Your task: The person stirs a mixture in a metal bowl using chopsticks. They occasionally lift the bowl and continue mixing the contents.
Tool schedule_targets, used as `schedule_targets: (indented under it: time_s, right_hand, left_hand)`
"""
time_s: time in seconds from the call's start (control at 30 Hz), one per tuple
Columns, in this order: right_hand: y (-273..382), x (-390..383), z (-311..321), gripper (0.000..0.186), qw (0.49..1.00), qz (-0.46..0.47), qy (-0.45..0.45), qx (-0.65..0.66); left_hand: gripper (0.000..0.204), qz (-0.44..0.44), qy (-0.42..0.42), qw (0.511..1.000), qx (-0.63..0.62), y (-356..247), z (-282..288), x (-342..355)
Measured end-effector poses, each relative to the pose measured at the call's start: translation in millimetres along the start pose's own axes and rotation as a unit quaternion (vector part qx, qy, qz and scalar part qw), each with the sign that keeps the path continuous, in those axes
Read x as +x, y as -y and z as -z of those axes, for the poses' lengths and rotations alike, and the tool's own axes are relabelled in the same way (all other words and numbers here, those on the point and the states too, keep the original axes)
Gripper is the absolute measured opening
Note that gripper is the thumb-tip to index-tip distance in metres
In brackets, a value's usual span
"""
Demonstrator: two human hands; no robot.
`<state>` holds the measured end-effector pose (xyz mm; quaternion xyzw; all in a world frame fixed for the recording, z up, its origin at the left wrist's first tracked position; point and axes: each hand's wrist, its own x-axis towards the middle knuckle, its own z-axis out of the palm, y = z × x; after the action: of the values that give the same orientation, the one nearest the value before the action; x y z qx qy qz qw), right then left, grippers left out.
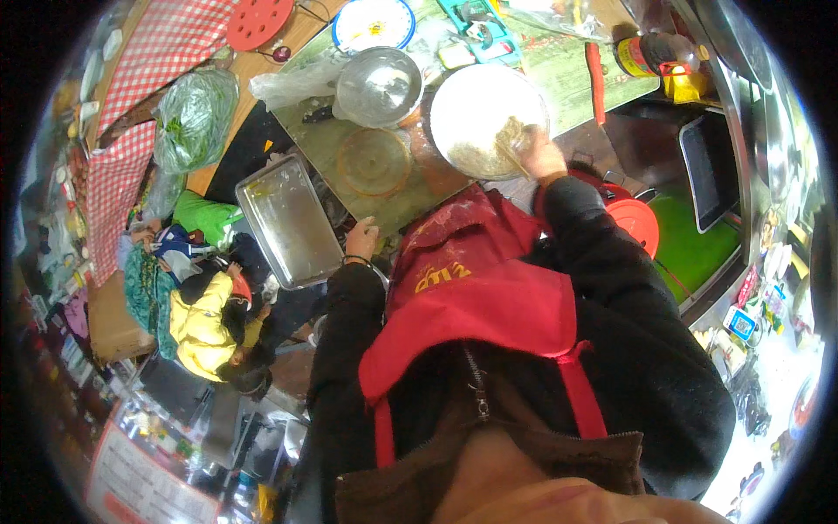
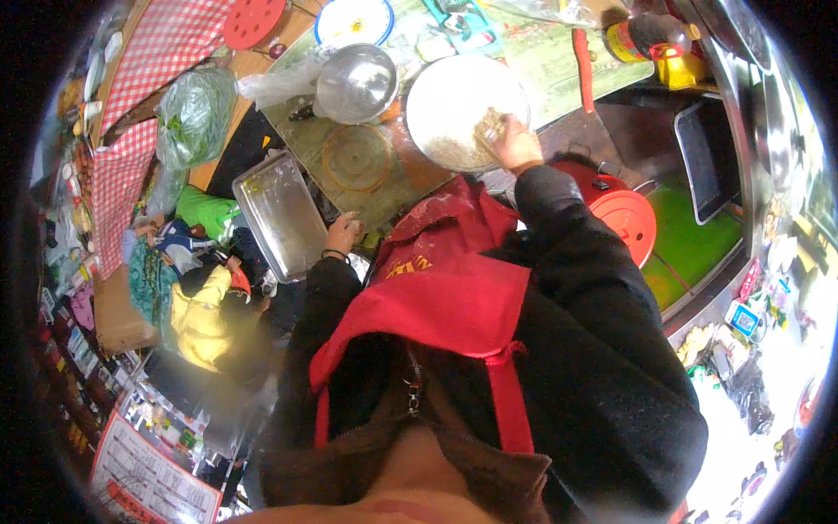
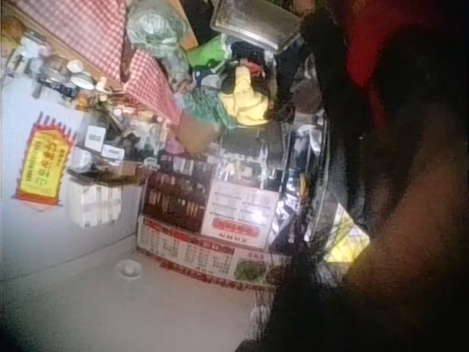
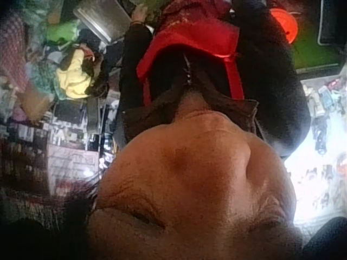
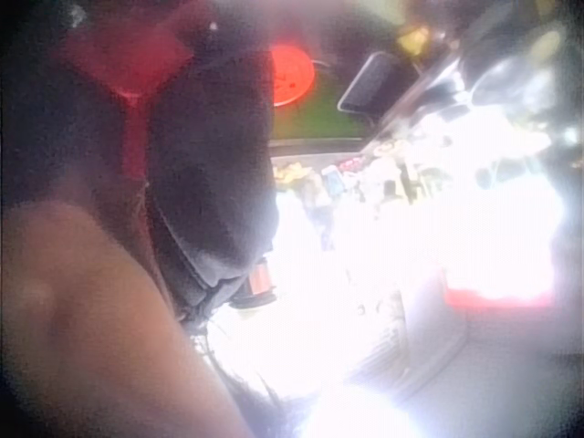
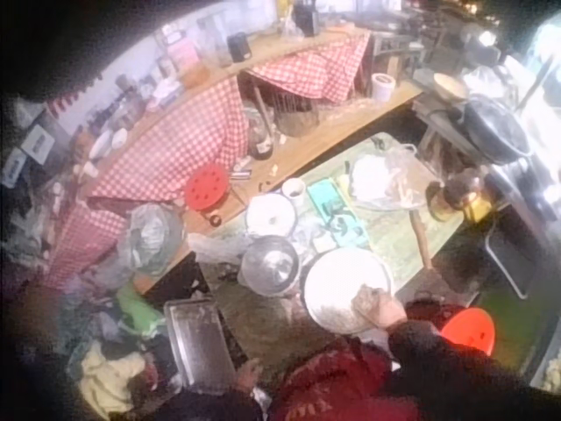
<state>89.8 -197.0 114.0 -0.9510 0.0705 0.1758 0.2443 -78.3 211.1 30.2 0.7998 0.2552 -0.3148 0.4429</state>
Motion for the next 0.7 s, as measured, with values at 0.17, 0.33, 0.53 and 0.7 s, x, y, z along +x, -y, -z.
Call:
schedule_targets:
  time_s: [0.17, 0.33, 0.53, 0.7]
  right_hand:
    - [27, -15, 5, 0.029, 0.985, 0.022, 0.150, -0.083]
    - [21, 0, 42, 0.023, 0.990, 0.063, 0.038, 0.124]
    - [51, 6, 32, 0.026, 0.975, 0.081, 0.015, 0.205]
    - [72, 8, 24, 0.024, 0.979, 0.158, -0.025, 0.128]
  left_hand:
    - [0.035, 0.028, 0.027, 0.991, -0.125, -4, -1, 0]
    - [0.038, -0.039, -0.007, 0.998, 0.043, 3, 1, 2]
    - [0.038, 0.009, 0.019, 1.000, -0.004, 1, 3, -12]
    - [0.039, -0.020, -0.031, 0.999, 0.022, 1, 13, -13]
